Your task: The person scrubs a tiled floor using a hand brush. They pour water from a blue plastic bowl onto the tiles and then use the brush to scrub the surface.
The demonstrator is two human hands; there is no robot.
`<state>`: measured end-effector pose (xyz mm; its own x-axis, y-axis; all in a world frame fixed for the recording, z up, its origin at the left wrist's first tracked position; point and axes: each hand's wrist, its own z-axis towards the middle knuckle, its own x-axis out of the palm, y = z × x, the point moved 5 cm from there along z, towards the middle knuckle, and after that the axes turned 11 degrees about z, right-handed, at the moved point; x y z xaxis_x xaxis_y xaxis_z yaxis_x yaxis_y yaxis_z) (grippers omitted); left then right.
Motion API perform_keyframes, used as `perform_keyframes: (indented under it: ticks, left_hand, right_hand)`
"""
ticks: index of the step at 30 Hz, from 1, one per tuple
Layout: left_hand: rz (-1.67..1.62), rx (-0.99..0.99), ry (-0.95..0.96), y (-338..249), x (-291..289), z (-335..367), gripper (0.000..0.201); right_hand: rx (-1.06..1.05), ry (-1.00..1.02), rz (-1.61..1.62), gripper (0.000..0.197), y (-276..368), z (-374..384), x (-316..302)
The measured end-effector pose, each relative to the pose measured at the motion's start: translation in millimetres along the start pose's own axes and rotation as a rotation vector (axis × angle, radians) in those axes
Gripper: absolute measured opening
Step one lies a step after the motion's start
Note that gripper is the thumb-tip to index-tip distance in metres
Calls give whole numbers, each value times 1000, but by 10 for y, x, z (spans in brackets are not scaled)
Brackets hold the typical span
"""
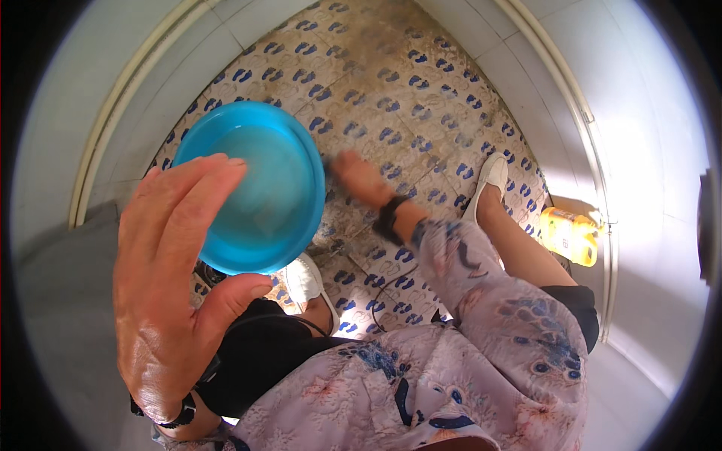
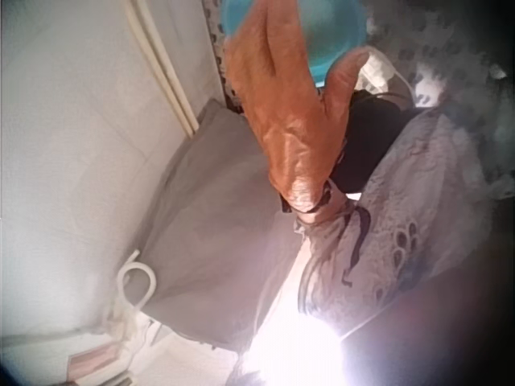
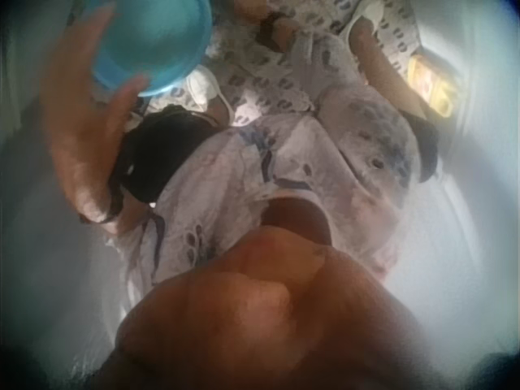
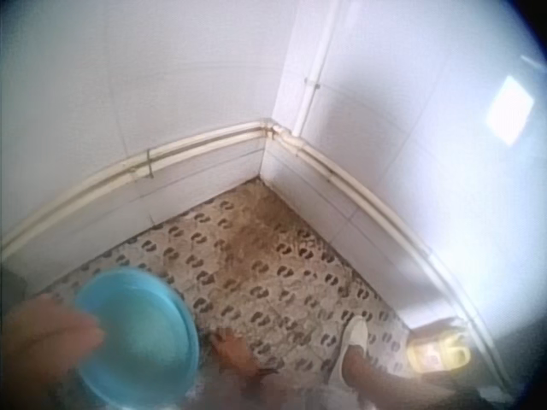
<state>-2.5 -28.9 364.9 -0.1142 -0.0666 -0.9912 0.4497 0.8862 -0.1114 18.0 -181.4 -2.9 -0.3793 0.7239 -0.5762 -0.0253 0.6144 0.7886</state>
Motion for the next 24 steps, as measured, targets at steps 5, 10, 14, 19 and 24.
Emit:
perform_keyframes:
  ticks: [5, 10, 14, 19, 24]
  left_hand:
    - [-1, -24, 9, 1, -129, -77, 64]
    - [1, 44, -8, -74, -31, 19, 62]
    - [34, 89, -7, -164, -75, 28, 62]
    - [68, 81, 1, -141, -12, 31, 62]
    - [8, 35, -25, -66, 27, 18, 61]
  right_hand:
    - [136, -376, -524, 25, -952, 148, -1256]
    - [165, -506, -387, 24, -1185, -698, -1289]
    - [-19, -84, -189, 18, -338, -956, 10]
    - [-364, 191, -124, 14, 107, -1169, 403]
    - [-12, -345, -512, 18, -1040, -735, -862]
